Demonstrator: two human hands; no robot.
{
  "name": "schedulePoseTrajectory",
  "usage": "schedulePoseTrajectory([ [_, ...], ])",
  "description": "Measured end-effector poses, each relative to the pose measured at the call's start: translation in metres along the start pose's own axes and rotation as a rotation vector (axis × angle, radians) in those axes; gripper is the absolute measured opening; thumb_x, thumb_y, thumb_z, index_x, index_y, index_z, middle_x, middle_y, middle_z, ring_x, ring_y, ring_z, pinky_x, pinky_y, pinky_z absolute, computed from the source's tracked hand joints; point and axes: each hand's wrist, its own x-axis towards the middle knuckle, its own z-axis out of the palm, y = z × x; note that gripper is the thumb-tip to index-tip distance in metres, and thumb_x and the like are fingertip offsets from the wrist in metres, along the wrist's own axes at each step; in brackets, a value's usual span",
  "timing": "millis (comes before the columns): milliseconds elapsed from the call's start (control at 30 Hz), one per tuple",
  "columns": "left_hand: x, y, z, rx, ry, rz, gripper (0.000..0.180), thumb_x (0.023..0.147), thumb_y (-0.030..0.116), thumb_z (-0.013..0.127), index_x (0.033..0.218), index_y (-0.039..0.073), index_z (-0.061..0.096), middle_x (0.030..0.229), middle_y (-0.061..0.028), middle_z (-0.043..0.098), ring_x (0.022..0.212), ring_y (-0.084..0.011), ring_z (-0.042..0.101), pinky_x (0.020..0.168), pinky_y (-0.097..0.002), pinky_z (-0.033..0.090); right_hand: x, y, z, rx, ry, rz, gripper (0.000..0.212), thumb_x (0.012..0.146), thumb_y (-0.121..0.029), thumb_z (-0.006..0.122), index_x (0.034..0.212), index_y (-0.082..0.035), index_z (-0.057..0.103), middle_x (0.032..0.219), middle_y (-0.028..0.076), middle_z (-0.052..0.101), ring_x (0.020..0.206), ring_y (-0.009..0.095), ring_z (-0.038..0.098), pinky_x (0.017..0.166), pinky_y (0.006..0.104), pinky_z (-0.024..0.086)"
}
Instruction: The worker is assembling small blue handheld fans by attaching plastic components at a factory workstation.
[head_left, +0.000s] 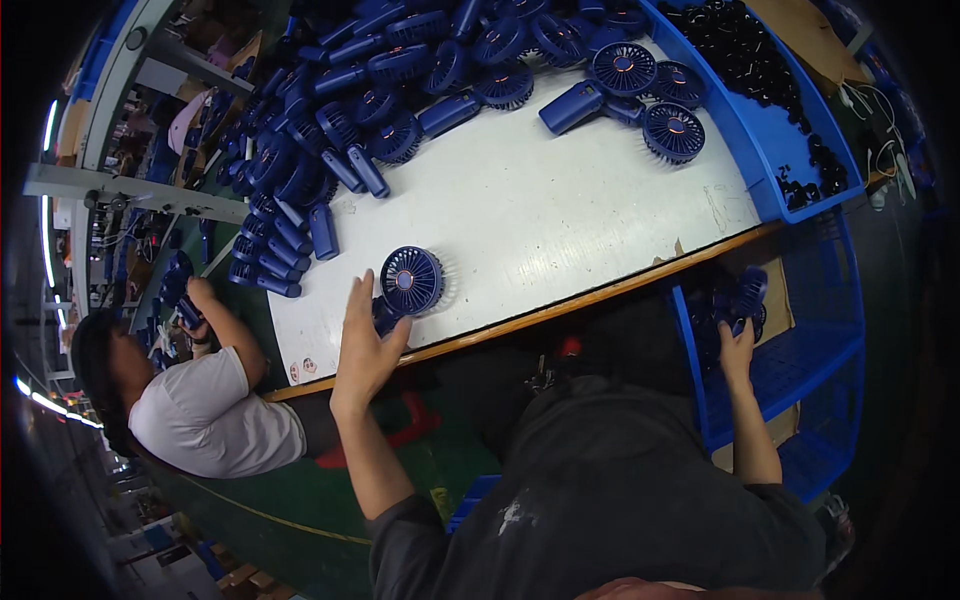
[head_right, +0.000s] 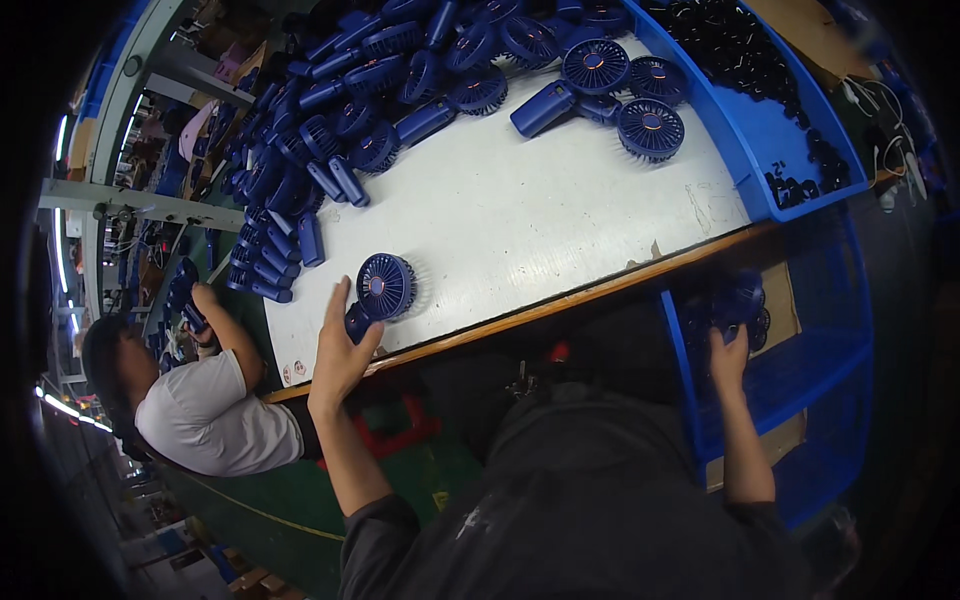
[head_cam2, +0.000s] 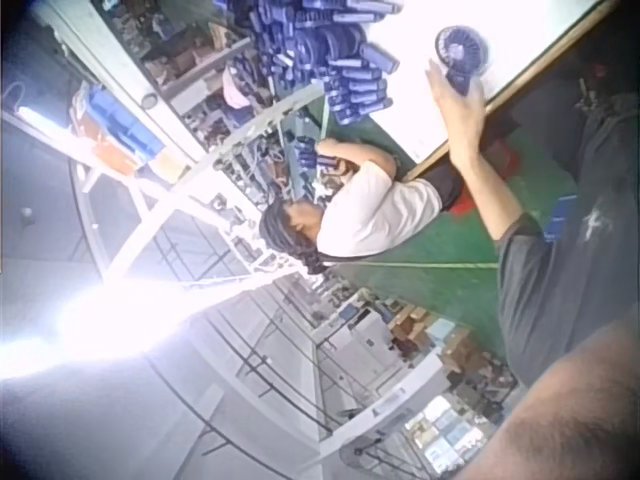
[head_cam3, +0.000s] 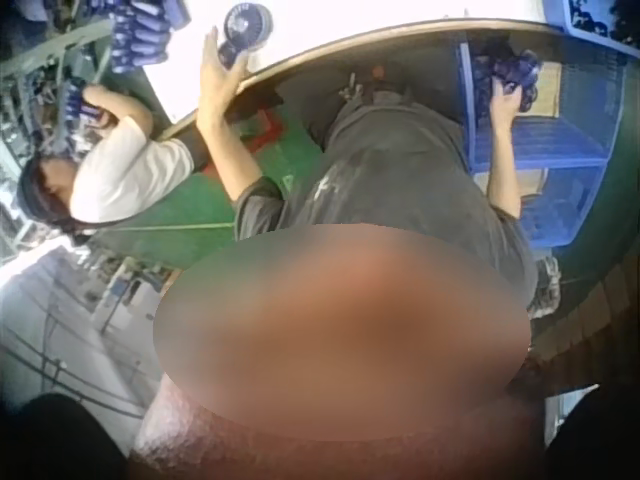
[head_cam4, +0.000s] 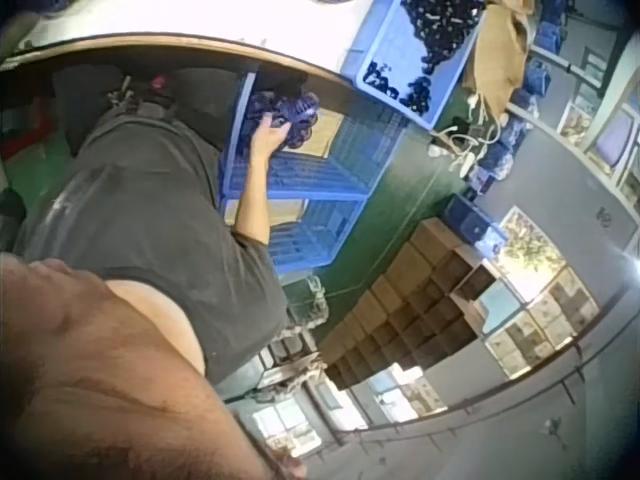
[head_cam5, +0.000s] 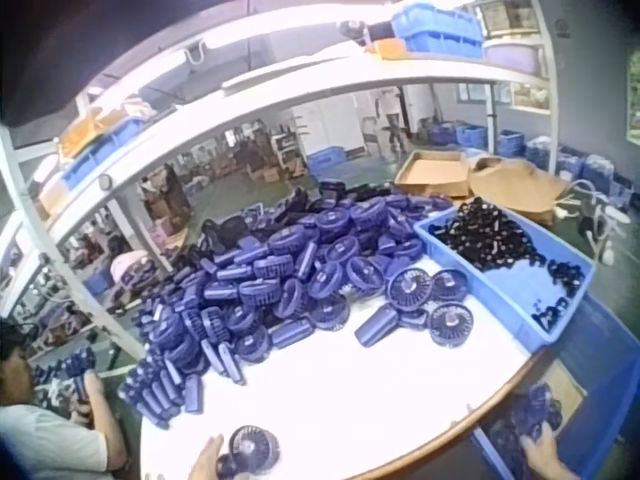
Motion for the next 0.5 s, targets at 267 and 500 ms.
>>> schedulePoseTrajectory([
  [267, 0.005, 0.026, 0.010, -0.378, 0.027, -0.097, 0.060, 0.078, 0.008, 0.076, 0.129, -0.004, 0.048, 0.115, -0.0194, 0.063, 0.106, -0.0258, 0.064, 0.093, -0.0352, 0.051, 0.026, 0.134, 0.004, -0.396, -0.125, 0.131, 0.045, 0.093, -0.029, 0.063, 0.118, 0.008, 0.063, 0.117, 0.026, 0.066, 0.113, 0.035, 0.063, 0.098, 0.0381, 0.047],
  [500, -0.030, 0.135, 0.109, -1.639, 0.075, -0.056, 0.087, 0.076, 0.033, 0.086, 0.139, 0.001, 0.034, 0.111, -0.0169, 0.064, 0.098, -0.0296, 0.066, 0.094, -0.0444, 0.052, -0.062, -0.169, 0.063, 0.562, -0.857, -0.268, 0.072, 0.087, -0.034, 0.075, 0.143, -0.004, 0.041, 0.130, 0.015, 0.057, 0.109, 0.024, 0.060, 0.097, 0.0361, 0.048],
])
